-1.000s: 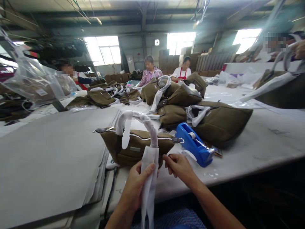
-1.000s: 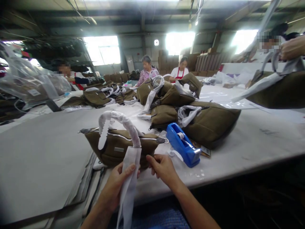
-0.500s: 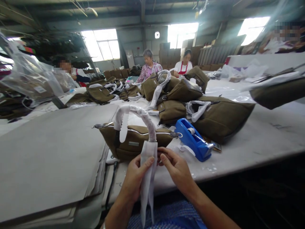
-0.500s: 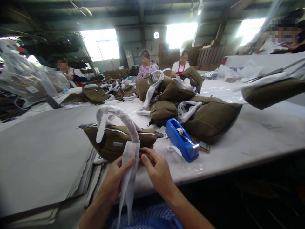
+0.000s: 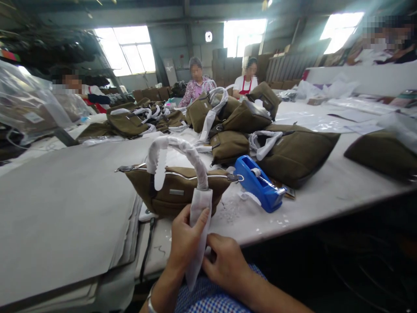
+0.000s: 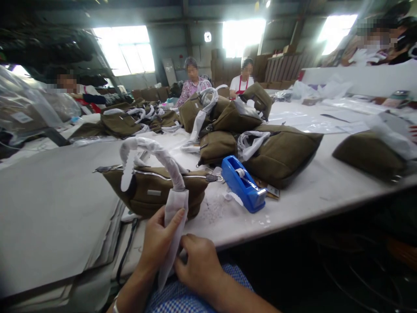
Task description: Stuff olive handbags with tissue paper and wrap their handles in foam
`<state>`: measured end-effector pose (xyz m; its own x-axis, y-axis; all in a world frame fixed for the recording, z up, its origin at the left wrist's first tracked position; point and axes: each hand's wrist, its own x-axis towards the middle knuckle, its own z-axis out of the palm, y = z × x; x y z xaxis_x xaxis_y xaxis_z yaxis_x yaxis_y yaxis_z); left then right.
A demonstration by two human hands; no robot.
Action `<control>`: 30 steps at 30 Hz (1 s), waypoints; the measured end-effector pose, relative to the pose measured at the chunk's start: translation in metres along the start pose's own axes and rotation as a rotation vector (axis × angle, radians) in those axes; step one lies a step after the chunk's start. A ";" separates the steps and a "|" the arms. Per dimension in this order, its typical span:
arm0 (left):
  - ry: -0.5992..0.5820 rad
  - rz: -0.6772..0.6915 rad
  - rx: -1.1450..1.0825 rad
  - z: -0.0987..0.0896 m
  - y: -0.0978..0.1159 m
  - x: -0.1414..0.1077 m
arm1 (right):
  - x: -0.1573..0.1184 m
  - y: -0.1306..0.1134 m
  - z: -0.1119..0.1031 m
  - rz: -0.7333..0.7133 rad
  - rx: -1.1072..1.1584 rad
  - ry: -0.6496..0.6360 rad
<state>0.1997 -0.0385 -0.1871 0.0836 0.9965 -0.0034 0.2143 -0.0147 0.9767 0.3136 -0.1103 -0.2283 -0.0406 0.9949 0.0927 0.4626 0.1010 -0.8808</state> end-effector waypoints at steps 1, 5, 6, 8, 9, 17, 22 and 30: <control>0.009 0.016 0.042 0.000 0.000 -0.001 | -0.004 -0.002 -0.002 -0.004 0.041 -0.032; 0.038 0.062 0.105 0.003 0.002 -0.003 | -0.013 -0.012 -0.012 0.061 0.285 -0.156; 0.039 0.067 0.110 0.004 0.002 -0.002 | -0.013 -0.014 -0.013 0.071 0.290 -0.139; 0.033 0.053 0.107 0.004 0.004 0.000 | -0.011 -0.015 -0.013 0.088 0.248 -0.092; 0.012 0.033 0.093 0.002 0.005 0.001 | -0.009 -0.016 -0.012 0.095 0.228 -0.083; -0.311 -0.198 -0.110 -0.047 0.007 -0.017 | -0.006 -0.017 -0.013 0.169 0.381 -0.179; -0.316 -0.317 -0.104 -0.049 -0.012 -0.045 | -0.004 -0.017 -0.010 0.124 0.350 -0.168; -0.206 -0.282 0.023 -0.046 -0.032 -0.041 | 0.017 0.029 -0.131 -0.036 -0.196 0.577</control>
<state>0.1447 -0.0751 -0.2085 0.2119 0.9243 -0.3175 0.2787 0.2543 0.9261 0.4421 -0.0909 -0.1912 0.4019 0.8207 0.4061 0.6267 0.0769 -0.7755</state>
